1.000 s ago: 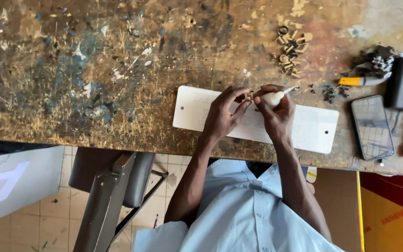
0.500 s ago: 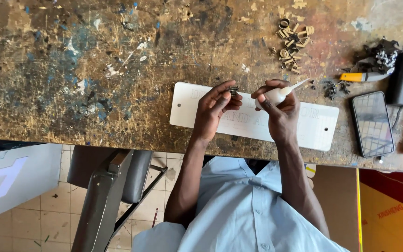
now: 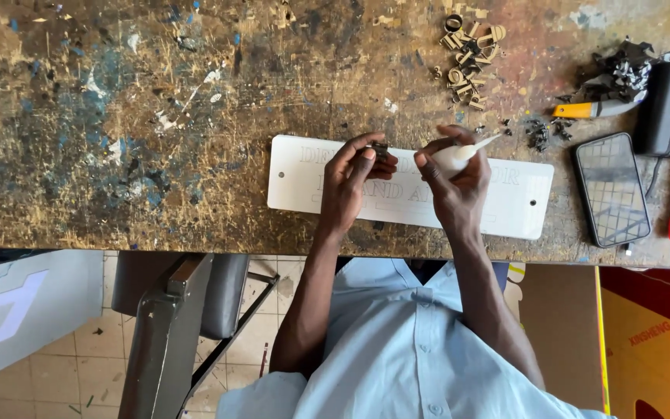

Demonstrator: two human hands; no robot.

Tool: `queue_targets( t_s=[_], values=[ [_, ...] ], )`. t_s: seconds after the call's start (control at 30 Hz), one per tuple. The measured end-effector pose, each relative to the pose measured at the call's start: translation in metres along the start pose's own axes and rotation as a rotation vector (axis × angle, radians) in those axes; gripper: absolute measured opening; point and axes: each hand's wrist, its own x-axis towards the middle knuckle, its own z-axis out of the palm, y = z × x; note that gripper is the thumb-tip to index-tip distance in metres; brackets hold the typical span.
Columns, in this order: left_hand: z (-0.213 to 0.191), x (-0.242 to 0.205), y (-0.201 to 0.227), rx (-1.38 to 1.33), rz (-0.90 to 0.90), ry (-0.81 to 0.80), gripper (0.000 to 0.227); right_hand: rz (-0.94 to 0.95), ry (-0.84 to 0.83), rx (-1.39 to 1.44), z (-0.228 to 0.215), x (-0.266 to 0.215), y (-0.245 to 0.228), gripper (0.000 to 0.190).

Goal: The person uses a utility knife to cut out letters from a cardboard sheet with pre-cut text. They then gather the cut letters and apply glue to them before placing them onto a white board to form words.

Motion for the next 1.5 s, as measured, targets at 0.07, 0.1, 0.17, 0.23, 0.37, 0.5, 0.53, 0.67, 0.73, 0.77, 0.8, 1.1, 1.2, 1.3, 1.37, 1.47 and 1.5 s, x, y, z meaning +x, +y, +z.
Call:
queue_targets(
  t_s=[0.07,0.1,0.17,0.23,0.37,0.5,0.53,0.67,0.73,0.77,0.8,1.1,1.2,1.3,1.37,1.47,1.5],
  values=[
    [0.000,0.000,-0.005,-0.006,0.009,0.009,0.038,-0.026,0.097,-0.007,-0.002,0.004,-0.012,0.056],
    [0.002,0.000,-0.002,-0.015,-0.006,-0.003,0.038,-0.019,0.112,-0.021,-0.013,0.011,-0.008,0.056],
    [0.004,0.000,0.005,-0.028,0.004,0.017,0.035,-0.059,0.157,-0.037,-0.033,0.023,0.000,0.056],
    [0.006,-0.004,0.011,-0.010,-0.023,0.014,0.037,-0.007,0.189,-0.060,-0.040,0.021,-0.019,0.054],
    [0.000,0.000,0.003,-0.058,-0.011,0.028,0.033,-0.092,0.221,-0.103,-0.064,0.016,-0.015,0.048],
    [0.000,-0.001,0.000,-0.014,0.012,0.017,0.031,-0.131,0.324,-0.264,-0.074,0.008,0.002,0.049],
    [0.000,-0.002,0.000,-0.015,0.023,0.015,0.031,-0.167,0.336,-0.317,-0.075,0.007,0.005,0.046],
    [-0.001,-0.005,0.000,-0.058,0.058,0.027,0.030,-0.199,0.324,-0.428,-0.072,0.000,0.015,0.038],
    [-0.007,-0.005,-0.004,-0.082,0.065,0.039,0.030,-0.207,0.320,-0.452,-0.075,-0.001,0.019,0.037],
    [-0.012,-0.007,-0.005,-0.110,0.073,0.049,0.030,-0.216,0.315,-0.479,-0.075,-0.003,0.021,0.036],
    [-0.015,-0.010,0.005,-0.098,0.070,0.060,0.030,-0.207,0.308,-0.467,-0.071,-0.004,0.019,0.036],
    [-0.080,-0.019,0.047,0.803,0.354,0.287,0.026,-0.278,0.197,-0.494,-0.057,-0.010,0.000,0.023],
    [-0.086,-0.022,0.057,0.795,0.332,0.293,0.029,-0.258,0.211,-0.470,-0.072,-0.024,-0.002,0.023],
    [-0.080,-0.022,0.060,0.817,0.295,0.288,0.024,-0.277,0.349,-0.646,-0.088,-0.036,-0.010,0.017],
    [-0.078,-0.025,0.051,0.882,0.276,0.336,0.036,-0.308,0.463,-0.737,-0.086,-0.043,-0.018,0.020],
    [-0.075,-0.027,0.051,0.934,0.256,0.360,0.037,-0.297,0.457,-0.716,-0.081,-0.045,-0.019,0.014],
    [-0.076,-0.028,0.050,0.930,0.257,0.360,0.037,-0.300,0.457,-0.718,-0.088,-0.045,-0.011,0.014]
  ],
)
